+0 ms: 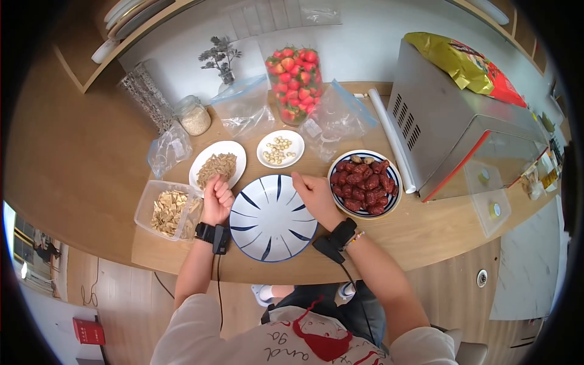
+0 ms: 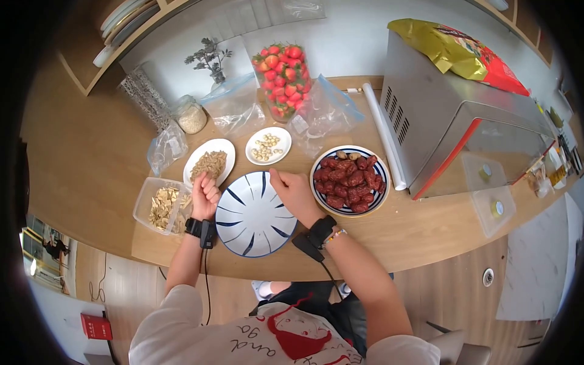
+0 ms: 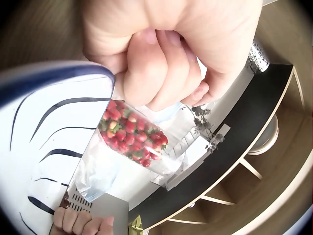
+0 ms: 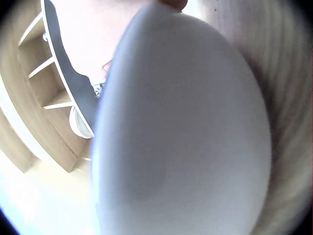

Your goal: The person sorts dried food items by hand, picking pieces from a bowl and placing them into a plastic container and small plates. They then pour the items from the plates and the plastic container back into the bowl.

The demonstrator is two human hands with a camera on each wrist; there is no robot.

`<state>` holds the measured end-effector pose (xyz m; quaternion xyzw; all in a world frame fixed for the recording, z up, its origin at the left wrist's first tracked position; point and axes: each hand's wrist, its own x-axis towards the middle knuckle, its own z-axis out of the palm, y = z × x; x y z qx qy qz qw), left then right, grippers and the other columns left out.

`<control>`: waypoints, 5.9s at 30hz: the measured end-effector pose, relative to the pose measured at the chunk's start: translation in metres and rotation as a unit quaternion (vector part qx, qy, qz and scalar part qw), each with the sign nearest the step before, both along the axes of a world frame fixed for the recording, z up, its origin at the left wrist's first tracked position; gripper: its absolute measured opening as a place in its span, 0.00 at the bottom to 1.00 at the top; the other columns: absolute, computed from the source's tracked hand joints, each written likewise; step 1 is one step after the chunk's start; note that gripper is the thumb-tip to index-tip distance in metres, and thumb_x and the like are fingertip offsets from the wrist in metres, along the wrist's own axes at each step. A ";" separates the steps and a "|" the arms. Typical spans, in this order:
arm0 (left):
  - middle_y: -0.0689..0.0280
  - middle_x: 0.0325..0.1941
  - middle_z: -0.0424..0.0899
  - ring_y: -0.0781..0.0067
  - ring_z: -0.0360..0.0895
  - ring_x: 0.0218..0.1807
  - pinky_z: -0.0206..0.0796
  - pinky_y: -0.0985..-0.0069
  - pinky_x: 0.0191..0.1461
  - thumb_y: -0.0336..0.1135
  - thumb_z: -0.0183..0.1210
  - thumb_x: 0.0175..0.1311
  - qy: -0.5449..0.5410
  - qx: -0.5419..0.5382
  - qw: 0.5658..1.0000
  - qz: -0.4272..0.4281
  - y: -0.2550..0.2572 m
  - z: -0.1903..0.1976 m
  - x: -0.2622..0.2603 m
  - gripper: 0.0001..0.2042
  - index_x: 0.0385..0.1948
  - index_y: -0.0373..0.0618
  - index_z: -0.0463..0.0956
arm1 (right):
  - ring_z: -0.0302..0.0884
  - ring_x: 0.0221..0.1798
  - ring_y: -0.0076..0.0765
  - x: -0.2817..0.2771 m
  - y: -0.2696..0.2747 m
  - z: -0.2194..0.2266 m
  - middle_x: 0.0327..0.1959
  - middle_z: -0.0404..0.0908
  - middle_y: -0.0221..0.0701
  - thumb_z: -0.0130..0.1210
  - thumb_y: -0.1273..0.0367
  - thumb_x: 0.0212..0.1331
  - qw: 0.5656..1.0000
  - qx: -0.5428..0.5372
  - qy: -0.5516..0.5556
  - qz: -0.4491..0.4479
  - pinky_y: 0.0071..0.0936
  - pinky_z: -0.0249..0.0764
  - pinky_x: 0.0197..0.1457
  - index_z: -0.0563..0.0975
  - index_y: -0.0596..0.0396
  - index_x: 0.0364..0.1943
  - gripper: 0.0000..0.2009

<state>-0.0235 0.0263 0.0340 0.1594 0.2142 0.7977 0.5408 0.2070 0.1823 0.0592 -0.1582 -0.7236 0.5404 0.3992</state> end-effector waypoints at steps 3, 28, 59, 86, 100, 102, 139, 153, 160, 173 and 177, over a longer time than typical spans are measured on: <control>0.78 0.10 0.46 0.87 0.40 0.10 0.32 0.84 0.12 0.38 0.45 0.69 0.000 -0.010 1.000 0.016 0.000 0.000 0.000 0.17 0.16 0.53 0.56 | 0.47 0.19 0.20 -0.004 0.000 -0.005 0.13 0.52 0.33 0.50 0.65 0.63 1.000 -0.004 -0.007 -0.006 0.28 0.51 0.18 0.66 0.68 0.22 0.18; 0.78 0.09 0.46 0.84 0.42 0.12 0.36 0.81 0.16 0.38 0.49 0.65 0.052 -0.050 0.996 0.045 0.005 0.004 0.005 0.22 0.10 0.56 0.50 | 0.52 0.18 0.14 -0.005 0.001 -0.007 0.11 0.59 0.20 0.48 0.66 0.64 0.996 0.024 -0.085 -0.027 0.20 0.50 0.22 0.62 0.59 0.13 0.21; 0.78 0.09 0.45 0.84 0.40 0.11 0.34 0.81 0.15 0.38 0.48 0.66 0.057 -0.044 0.995 0.062 0.018 0.006 0.009 0.21 0.11 0.56 0.52 | 0.65 0.35 0.19 0.120 0.051 0.008 0.34 0.69 0.24 0.45 0.66 0.62 0.857 -0.173 0.263 -0.407 0.16 0.61 0.39 0.73 0.55 0.42 0.10; 0.79 0.08 0.46 0.84 0.40 0.10 0.34 0.81 0.14 0.39 0.47 0.67 0.037 -0.012 0.999 0.038 0.018 0.004 0.006 0.21 0.11 0.54 0.52 | 0.69 0.58 0.37 0.119 0.052 -0.037 0.57 0.68 0.44 0.36 0.76 0.64 0.895 -0.288 0.188 -0.283 0.31 0.66 0.60 0.60 0.68 0.60 0.19; 0.79 0.09 0.46 0.85 0.41 0.10 0.35 0.82 0.13 0.39 0.48 0.66 0.046 0.002 0.998 0.034 0.022 -0.004 0.000 0.18 0.13 0.53 0.56 | 0.72 0.53 0.36 0.119 0.050 -0.010 0.53 0.71 0.44 0.41 0.74 0.66 0.906 -0.277 0.173 -0.270 0.29 0.71 0.56 0.62 0.72 0.57 0.18; 0.78 0.10 0.48 0.84 0.44 0.11 0.39 0.83 0.14 0.39 0.48 0.65 0.052 0.028 0.998 0.011 0.022 -0.008 -0.004 0.17 0.15 0.52 0.58 | 0.73 0.51 0.35 0.113 0.052 -0.003 0.52 0.72 0.43 0.41 0.74 0.66 0.921 -0.266 0.180 -0.223 0.29 0.72 0.55 0.63 0.71 0.57 0.17; 0.63 0.67 0.60 0.72 0.56 0.68 0.51 0.75 0.68 0.39 0.49 0.66 0.368 -0.025 0.929 -0.014 0.021 0.017 0.044 0.24 0.63 0.44 0.59 | 0.73 0.53 0.32 0.006 -0.020 0.017 0.51 0.76 0.42 0.38 0.73 0.67 0.965 0.097 0.073 -0.230 0.25 0.65 0.57 0.69 0.61 0.57 0.16; 0.57 0.68 0.59 0.67 0.54 0.70 0.45 0.71 0.71 0.42 0.44 0.67 0.383 0.014 0.923 0.011 0.020 0.017 0.040 0.27 0.63 0.36 0.54 | 0.71 0.57 0.42 0.016 -0.016 0.035 0.53 0.74 0.43 0.39 0.78 0.64 0.939 0.267 0.051 -0.209 0.30 0.65 0.58 0.68 0.57 0.57 0.18; 0.56 0.67 0.60 0.68 0.55 0.69 0.46 0.71 0.71 0.42 0.43 0.68 0.366 0.017 0.930 -0.014 0.021 0.012 0.036 0.26 0.63 0.34 0.54 | 0.69 0.59 0.46 0.017 -0.017 0.039 0.55 0.73 0.42 0.39 0.86 0.56 0.928 0.304 0.037 -0.211 0.31 0.65 0.59 0.68 0.56 0.57 0.23; 0.55 0.66 0.62 0.68 0.56 0.69 0.46 0.71 0.71 0.42 0.42 0.68 0.366 -0.017 0.930 -0.023 0.024 0.013 0.037 0.25 0.62 0.34 0.57 | 0.68 0.60 0.45 0.024 -0.024 0.045 0.56 0.72 0.40 0.39 0.87 0.55 0.909 0.370 0.034 -0.188 0.33 0.66 0.60 0.67 0.56 0.57 0.25; 0.56 0.66 0.62 0.68 0.55 0.69 0.46 0.71 0.70 0.42 0.42 0.68 0.364 -0.018 0.930 -0.038 0.024 0.014 0.038 0.25 0.62 0.34 0.56 | 0.68 0.60 0.45 0.025 -0.018 0.045 0.56 0.72 0.40 0.38 0.87 0.54 0.911 0.355 0.043 -0.206 0.33 0.66 0.61 0.68 0.56 0.57 0.24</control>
